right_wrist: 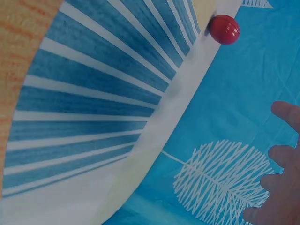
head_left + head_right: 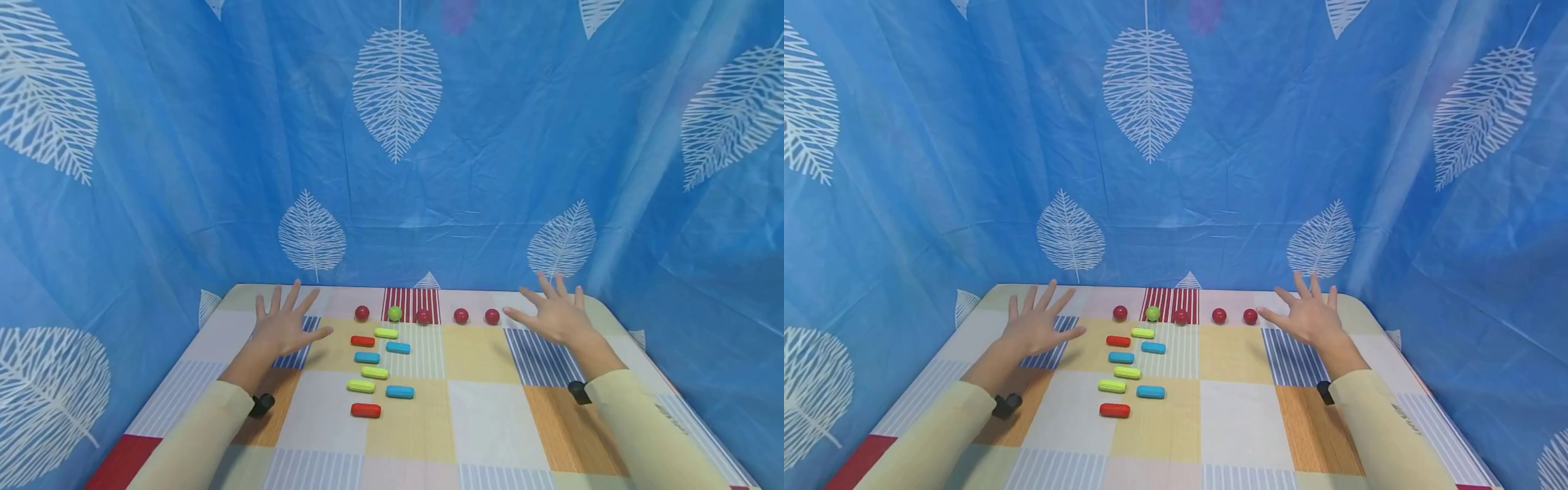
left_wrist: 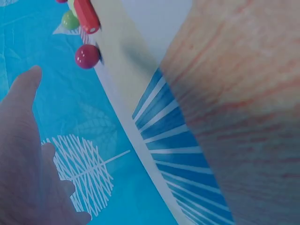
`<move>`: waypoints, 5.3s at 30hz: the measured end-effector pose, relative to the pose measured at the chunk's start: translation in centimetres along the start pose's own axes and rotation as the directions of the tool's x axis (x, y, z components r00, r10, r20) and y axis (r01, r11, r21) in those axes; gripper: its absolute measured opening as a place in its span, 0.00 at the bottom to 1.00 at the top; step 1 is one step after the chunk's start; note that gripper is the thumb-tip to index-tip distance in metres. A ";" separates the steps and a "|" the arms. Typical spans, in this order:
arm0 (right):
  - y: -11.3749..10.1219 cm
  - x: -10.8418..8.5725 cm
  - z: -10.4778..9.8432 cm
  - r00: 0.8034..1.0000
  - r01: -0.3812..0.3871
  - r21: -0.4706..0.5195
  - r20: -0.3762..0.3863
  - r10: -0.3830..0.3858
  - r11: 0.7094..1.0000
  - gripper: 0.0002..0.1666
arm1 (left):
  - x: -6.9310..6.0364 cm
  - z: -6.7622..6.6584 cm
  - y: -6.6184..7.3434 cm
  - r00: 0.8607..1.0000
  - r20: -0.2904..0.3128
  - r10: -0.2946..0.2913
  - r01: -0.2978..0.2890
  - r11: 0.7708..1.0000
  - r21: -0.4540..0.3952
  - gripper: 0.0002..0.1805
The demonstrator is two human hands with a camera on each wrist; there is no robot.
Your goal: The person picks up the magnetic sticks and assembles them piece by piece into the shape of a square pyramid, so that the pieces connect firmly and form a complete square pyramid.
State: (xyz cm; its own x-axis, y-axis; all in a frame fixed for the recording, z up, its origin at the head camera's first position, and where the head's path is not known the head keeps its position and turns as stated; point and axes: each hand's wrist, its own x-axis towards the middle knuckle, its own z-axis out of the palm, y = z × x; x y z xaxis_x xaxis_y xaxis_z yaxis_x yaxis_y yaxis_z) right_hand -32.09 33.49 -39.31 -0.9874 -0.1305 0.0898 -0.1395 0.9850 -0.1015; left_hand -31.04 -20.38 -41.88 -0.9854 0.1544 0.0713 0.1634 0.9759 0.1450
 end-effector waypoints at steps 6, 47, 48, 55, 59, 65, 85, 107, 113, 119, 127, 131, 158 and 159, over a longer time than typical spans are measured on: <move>-0.1 -0.1 1.2 1.000 0.024 0.001 -0.017 -0.024 1.000 0.57 | -1.0 1.0 0.6 1.000 0.013 0.011 -0.011 1.000 -0.004 0.54; -2.2 3.2 6.1 0.991 0.106 0.386 -0.120 -0.064 0.916 0.39 | -10.0 3.2 7.5 0.970 0.086 0.225 -0.115 0.745 -0.657 0.44; -2.2 3.3 6.2 0.991 0.105 0.396 -0.122 -0.061 0.912 0.38 | -10.1 3.2 7.6 0.968 0.086 0.237 -0.122 0.738 -0.664 0.43; -2.2 3.6 6.6 0.998 0.024 0.483 -0.066 0.009 0.875 0.35 | -10.6 3.0 8.4 0.952 0.080 0.295 -0.160 0.704 -0.692 0.32; -2.2 3.7 6.8 0.998 -0.045 0.518 -0.010 0.058 0.854 0.33 | -10.7 3.0 8.8 0.955 0.104 0.277 -0.131 0.711 -0.691 0.26; -2.1 4.0 6.9 0.994 -0.104 0.565 0.044 0.096 0.819 0.33 | -10.4 3.2 8.8 0.951 0.145 0.273 -0.108 0.733 -0.672 0.22; -2.2 4.4 7.5 0.989 -0.145 0.635 0.089 0.115 0.759 0.29 | -8.9 3.9 9.3 0.942 0.210 0.260 -0.084 0.793 -0.604 0.14; -2.0 3.9 7.3 0.989 -0.149 0.621 0.091 0.118 0.770 0.26 | -8.6 3.6 9.8 0.934 0.154 0.321 -0.185 0.808 -0.560 0.12; -1.9 3.2 7.2 0.992 -0.123 0.609 0.078 0.095 0.783 0.24 | -8.0 3.3 10.9 0.927 0.094 0.363 -0.237 0.762 -0.602 0.11; -2.0 2.4 7.0 0.990 -0.127 0.615 0.125 0.063 0.778 0.25 | -6.7 3.6 12.8 0.934 0.036 0.356 -0.262 0.748 -0.610 0.11; -3.1 0.8 6.5 0.979 -0.161 0.648 0.203 0.034 0.745 0.25 | -4.6 4.5 15.3 0.927 0.029 0.375 -0.282 0.745 -0.605 0.11; -4.0 -0.1 6.0 0.969 -0.201 0.652 0.239 0.053 0.731 0.23 | -3.7 4.9 16.7 0.926 0.024 0.377 -0.287 0.743 -0.604 0.11; -5.2 -5.1 5.6 0.952 -0.102 0.711 0.273 -0.140 0.696 0.21 | 0.1 6.7 23.3 0.936 0.121 0.330 -0.182 0.748 -0.638 0.09; -5.2 -5.2 5.6 0.950 -0.098 0.722 0.273 -0.152 0.685 0.21 | 0.1 6.7 23.5 0.936 0.123 0.330 -0.179 0.747 -0.640 0.09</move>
State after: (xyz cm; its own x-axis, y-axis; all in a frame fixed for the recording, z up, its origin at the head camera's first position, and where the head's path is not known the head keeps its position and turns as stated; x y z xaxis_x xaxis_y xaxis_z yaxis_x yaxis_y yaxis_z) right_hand -26.63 28.47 -44.80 -0.9373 -0.3043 -0.1697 -0.0530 0.6060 -0.7937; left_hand -27.65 3.58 -45.10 -0.8741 0.4856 -0.0068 0.3291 0.6026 0.7270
